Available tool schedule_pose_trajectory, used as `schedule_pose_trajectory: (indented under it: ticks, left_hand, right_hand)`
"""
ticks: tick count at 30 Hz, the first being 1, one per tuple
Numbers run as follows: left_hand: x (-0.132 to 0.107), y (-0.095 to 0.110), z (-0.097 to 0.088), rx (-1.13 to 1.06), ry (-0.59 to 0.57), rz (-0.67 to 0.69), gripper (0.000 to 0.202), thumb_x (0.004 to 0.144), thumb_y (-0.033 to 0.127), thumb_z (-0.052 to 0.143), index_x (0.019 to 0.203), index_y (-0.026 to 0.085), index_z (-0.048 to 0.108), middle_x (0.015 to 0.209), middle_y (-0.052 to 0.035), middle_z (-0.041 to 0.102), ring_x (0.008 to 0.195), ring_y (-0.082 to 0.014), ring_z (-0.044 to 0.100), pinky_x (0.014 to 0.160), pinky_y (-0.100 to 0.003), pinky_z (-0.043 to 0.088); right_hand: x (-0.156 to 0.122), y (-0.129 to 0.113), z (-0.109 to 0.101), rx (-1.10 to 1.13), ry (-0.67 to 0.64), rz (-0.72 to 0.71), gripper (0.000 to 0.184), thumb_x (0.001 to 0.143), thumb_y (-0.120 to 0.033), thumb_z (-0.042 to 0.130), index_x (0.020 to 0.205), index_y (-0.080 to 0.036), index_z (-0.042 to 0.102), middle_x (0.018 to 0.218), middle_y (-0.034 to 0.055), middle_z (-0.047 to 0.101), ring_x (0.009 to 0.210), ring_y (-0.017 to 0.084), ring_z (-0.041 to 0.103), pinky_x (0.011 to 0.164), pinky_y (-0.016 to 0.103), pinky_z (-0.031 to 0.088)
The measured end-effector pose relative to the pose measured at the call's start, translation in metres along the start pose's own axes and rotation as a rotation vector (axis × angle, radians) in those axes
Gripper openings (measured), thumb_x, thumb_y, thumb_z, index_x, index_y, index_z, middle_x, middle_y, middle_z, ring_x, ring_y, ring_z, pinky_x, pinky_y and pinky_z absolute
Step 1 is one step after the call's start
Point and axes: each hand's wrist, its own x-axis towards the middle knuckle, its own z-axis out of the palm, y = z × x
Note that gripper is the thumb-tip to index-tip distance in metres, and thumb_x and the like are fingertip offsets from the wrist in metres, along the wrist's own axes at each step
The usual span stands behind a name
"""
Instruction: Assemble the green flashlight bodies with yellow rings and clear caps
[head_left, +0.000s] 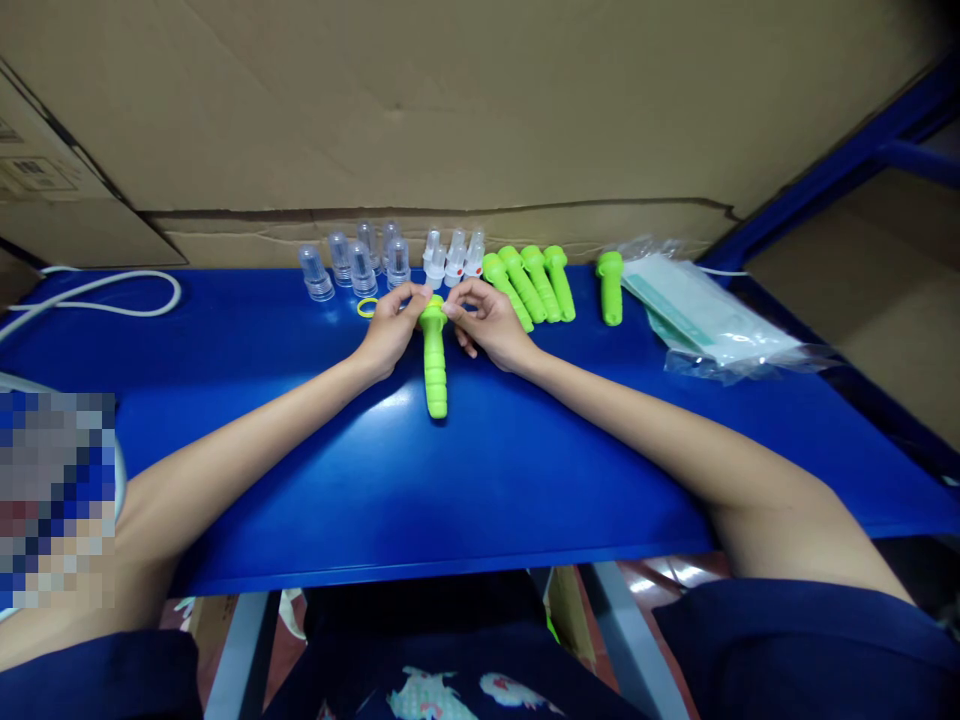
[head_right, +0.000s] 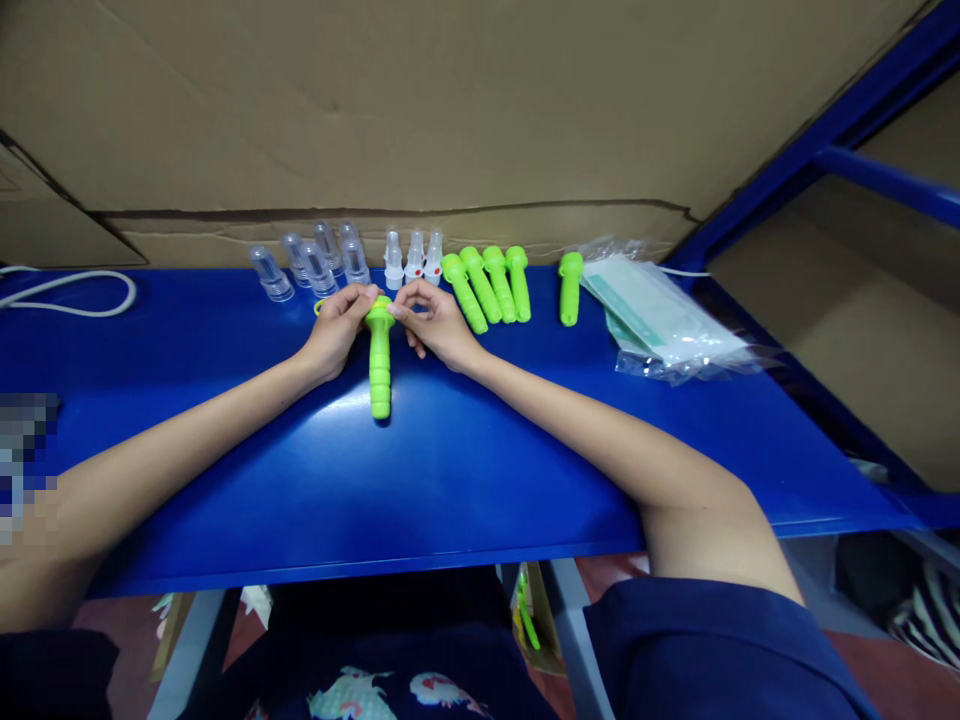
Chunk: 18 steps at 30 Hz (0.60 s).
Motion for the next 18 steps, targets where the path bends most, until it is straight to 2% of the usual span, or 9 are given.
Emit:
schedule_pose_trajectory:
  ticks: [4, 8, 12, 15, 18]
  left_hand:
    - [-0.002, 0.004, 0.001, -0.003, -0.026, -0.022, 0.023, 0.096, 0.017, 0.064, 0.073, 0.017, 0.064, 0.069, 0.0034, 0.055, 0.065, -0.0096, 0.046, 0.065, -0.021, 0.037]
    - [-0.003, 0.005, 0.001, -0.010, -0.041, -0.038, 0.022, 0.095, 0.016, 0.064, 0.074, 0.016, 0.064, 0.070, 0.0035, 0.056, 0.065, -0.0093, 0.046, 0.066, -0.020, 0.038]
    - [-0.003, 0.005, 0.001, 0.007, -0.054, -0.036, 0.021, 0.095, 0.017, 0.065, 0.074, 0.016, 0.064, 0.069, 0.0036, 0.056, 0.064, -0.0092, 0.046, 0.066, -0.021, 0.039]
    - [-0.003, 0.004, 0.001, 0.028, -0.064, -0.029, 0.025, 0.096, 0.015, 0.061, 0.071, 0.016, 0.062, 0.067, 0.0034, 0.054, 0.063, -0.0095, 0.045, 0.064, -0.021, 0.037]
    - [-0.002, 0.003, 0.000, 0.058, -0.086, -0.004, 0.028, 0.098, 0.014, 0.059, 0.070, 0.015, 0.060, 0.066, 0.0037, 0.051, 0.063, -0.0094, 0.043, 0.064, -0.022, 0.034]
  right_hand:
    - [-0.003, -0.006, 0.001, -0.053, 0.025, -0.027, 0.051, 0.081, -0.061, 0.082, 0.090, -0.022, 0.050, 0.082, -0.0044, 0.056, 0.044, 0.003, 0.048, 0.030, 0.018, 0.036]
    - [-0.007, -0.015, 0.002, -0.181, 0.037, -0.066, 0.040, 0.089, -0.059, 0.074, 0.090, -0.024, 0.054, 0.084, -0.0010, 0.057, 0.047, 0.007, 0.047, 0.032, 0.021, 0.037]
    - [-0.009, -0.016, 0.003, -0.248, 0.057, -0.070, 0.038, 0.093, -0.060, 0.068, 0.090, -0.024, 0.053, 0.078, -0.0003, 0.057, 0.046, 0.009, 0.045, 0.033, 0.024, 0.034]
    - [-0.008, -0.013, 0.001, -0.298, 0.051, -0.083, 0.036, 0.096, -0.058, 0.062, 0.092, -0.024, 0.053, 0.083, 0.0012, 0.059, 0.046, 0.009, 0.045, 0.036, 0.026, 0.034]
    - [-0.005, -0.008, -0.002, -0.433, 0.064, -0.213, 0.031, 0.101, -0.052, 0.054, 0.091, -0.023, 0.054, 0.087, 0.0039, 0.061, 0.059, 0.014, 0.053, 0.051, 0.029, 0.044]
